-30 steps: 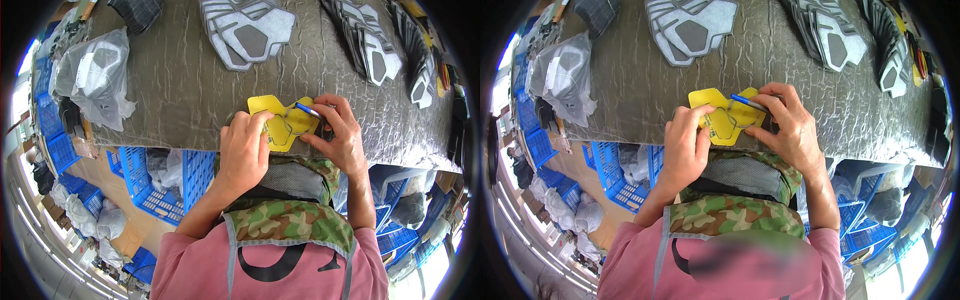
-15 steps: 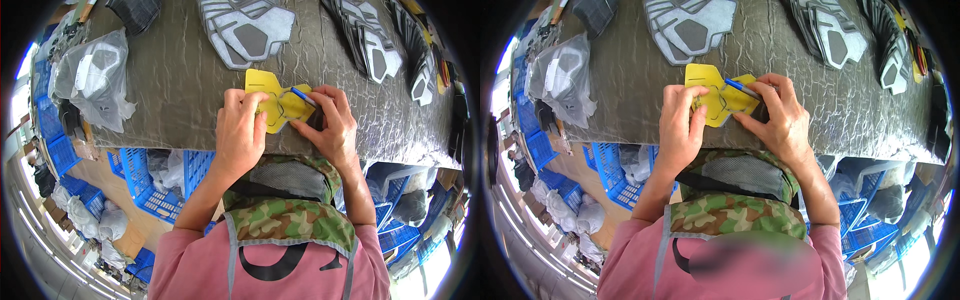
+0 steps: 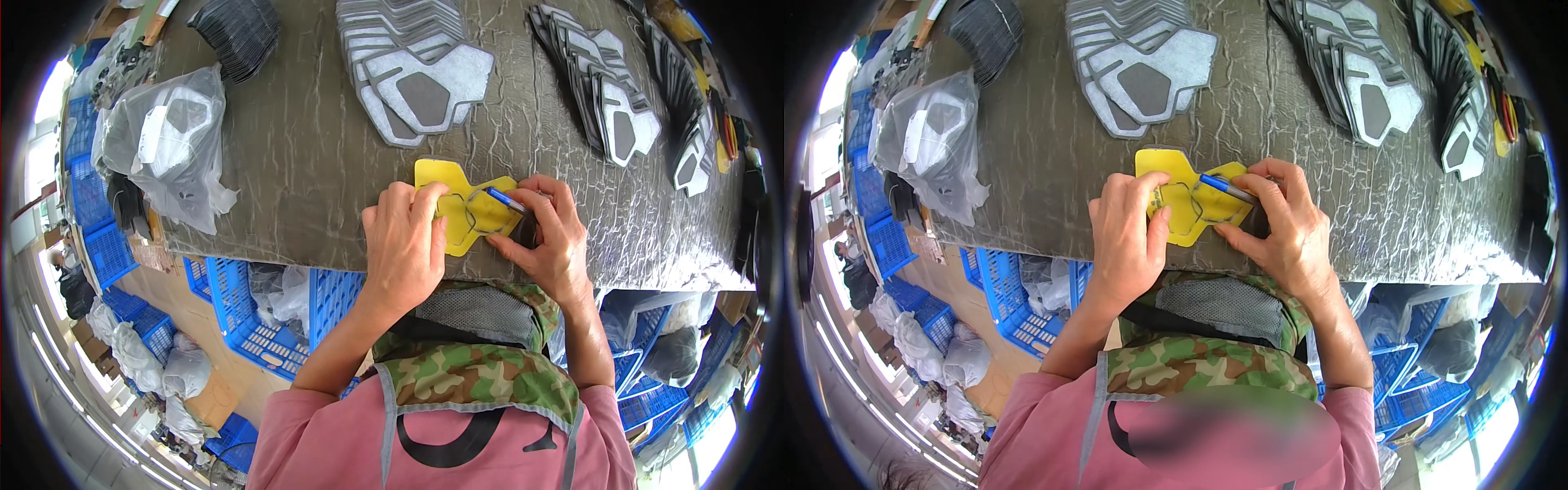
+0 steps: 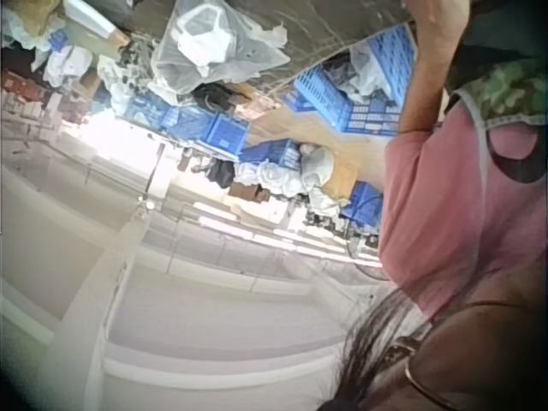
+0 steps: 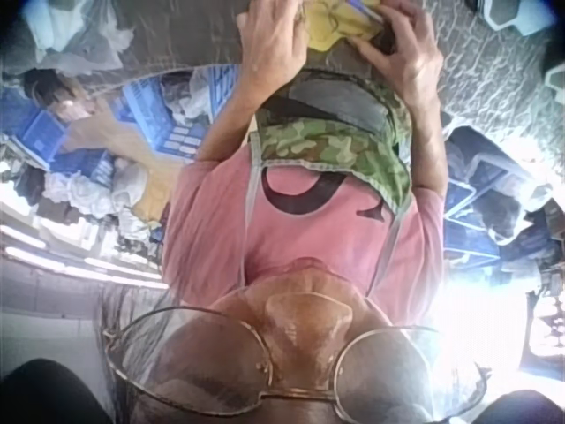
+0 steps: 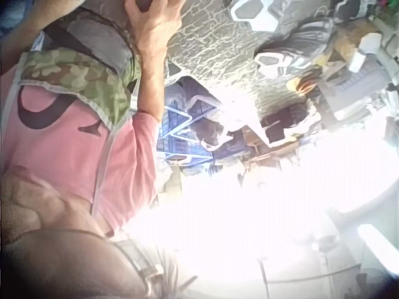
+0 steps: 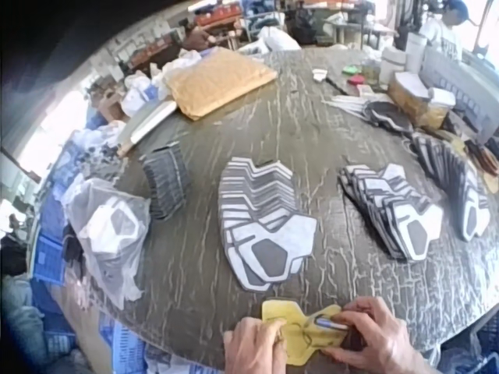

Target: The person fastens the buckle on an apron strap, then repeatedly takes fabric pieces from a stack, aligns a template over each piece, and marks them using a pen.

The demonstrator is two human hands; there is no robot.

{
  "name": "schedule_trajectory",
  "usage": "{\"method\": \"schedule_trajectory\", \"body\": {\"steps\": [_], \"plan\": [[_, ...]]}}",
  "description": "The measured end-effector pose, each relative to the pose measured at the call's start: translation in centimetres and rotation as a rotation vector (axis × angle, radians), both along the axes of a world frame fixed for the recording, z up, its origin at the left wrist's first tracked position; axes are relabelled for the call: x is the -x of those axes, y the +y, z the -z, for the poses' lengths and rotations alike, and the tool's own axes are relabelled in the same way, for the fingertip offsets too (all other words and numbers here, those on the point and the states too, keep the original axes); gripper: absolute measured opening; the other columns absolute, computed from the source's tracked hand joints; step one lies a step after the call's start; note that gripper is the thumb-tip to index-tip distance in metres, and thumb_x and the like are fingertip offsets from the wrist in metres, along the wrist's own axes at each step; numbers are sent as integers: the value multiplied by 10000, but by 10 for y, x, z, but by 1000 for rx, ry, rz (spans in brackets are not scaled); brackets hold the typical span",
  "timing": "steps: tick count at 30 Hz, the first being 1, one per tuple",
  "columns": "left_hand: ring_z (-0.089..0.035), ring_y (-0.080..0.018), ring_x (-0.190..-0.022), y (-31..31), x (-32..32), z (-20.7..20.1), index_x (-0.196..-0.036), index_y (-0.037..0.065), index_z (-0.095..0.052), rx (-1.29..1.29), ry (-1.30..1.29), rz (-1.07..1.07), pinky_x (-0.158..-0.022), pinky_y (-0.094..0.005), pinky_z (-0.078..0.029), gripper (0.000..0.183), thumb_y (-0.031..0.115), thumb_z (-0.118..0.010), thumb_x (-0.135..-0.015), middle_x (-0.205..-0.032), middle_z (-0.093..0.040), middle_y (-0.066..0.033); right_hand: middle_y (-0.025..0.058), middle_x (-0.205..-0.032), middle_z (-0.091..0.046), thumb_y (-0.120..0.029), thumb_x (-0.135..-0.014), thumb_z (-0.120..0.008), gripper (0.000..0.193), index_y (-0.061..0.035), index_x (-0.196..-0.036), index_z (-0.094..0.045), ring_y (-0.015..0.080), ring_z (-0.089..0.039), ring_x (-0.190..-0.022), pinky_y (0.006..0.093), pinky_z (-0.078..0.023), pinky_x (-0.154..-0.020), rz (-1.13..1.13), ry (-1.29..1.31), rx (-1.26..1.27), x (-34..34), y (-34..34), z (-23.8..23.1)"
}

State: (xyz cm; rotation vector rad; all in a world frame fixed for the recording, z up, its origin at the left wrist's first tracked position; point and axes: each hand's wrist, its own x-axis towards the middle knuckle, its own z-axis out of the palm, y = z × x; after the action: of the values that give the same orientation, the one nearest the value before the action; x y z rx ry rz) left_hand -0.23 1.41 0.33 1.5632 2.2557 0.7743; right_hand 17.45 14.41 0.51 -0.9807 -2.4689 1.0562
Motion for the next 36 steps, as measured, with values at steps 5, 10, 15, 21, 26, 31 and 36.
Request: {"method": "schedule_trajectory", "body": {"steps": [5,10,15,21,26,31,36], "plan": [[-532,-262,-937,2,5,6,-1255,116,-557,-54,19,33,-786,-406,-333,452,48,-693,-829,-986,-492,-75,78,-1186,-562,-221,-710,-888,529,-64,-1158,-655,246,-690,-933,363,-601,-724,3,-10,-18,1,0,0],[-530,-252,-932,4,5,3,-1270,119,-558,-3,42,47,-789,-404,-331,472,52,-700,-825,-984,-491,-70,81,-1190,-566,-223,-714,-886,526,-68,-1158,-651,259,-684,-936,371,-601,-734,4,-25,-10,1,-1,-1],[-525,-246,-921,3,5,5,-1283,128,-559,-23,32,49,-792,-403,-328,492,58,-710,-820,-975,-482,-66,85,-1187,-569,-215,-707,-888,531,-72,-1160,-649,271,-682,-941,381,-598,-739,17,-15,-11,0,-2,-3],[-529,-273,-1024,2,4,-5,-1357,126,-560,121,5,105,-858,-413,-337,540,101,-703,-838,-1079,-521,-95,83,-1195,-570,-194,-714,-874,539,-76,-1188,-647,278,-683,-966,389,-592,-763,21,-31,8,0,-1,-4],[-518,-274,-1059,-1,4,-3,-1394,131,-547,130,43,96,-900,-423,-340,580,160,-719,-841,-1110,-507,-96,63,-1221,-580,-135,-709,-851,561,-109,-1233,-654,293,-671,-1016,395,-578,-830,-35,-52,101,-3,11,-12],[-487,-245,-957,0,4,4,-1404,137,-527,55,54,111,-833,-410,-311,607,184,-732,-834,-1027,-458,-77,73,-1209,-594,-130,-711,-847,534,-110,-1213,-669,293,-668,-1024,387,-577,-838,-69,0,87,-6,14,-8],[-518,-277,-1035,0,3,0,-1408,126,-540,105,45,102,-875,-420,-354,591,199,-724,-851,-1095,-507,-94,73,-1209,-595,-129,-711,-847,533,-106,-1212,-669,292,-665,-1035,390,-576,-842,-59,4,70,-7,12,-7]]}}
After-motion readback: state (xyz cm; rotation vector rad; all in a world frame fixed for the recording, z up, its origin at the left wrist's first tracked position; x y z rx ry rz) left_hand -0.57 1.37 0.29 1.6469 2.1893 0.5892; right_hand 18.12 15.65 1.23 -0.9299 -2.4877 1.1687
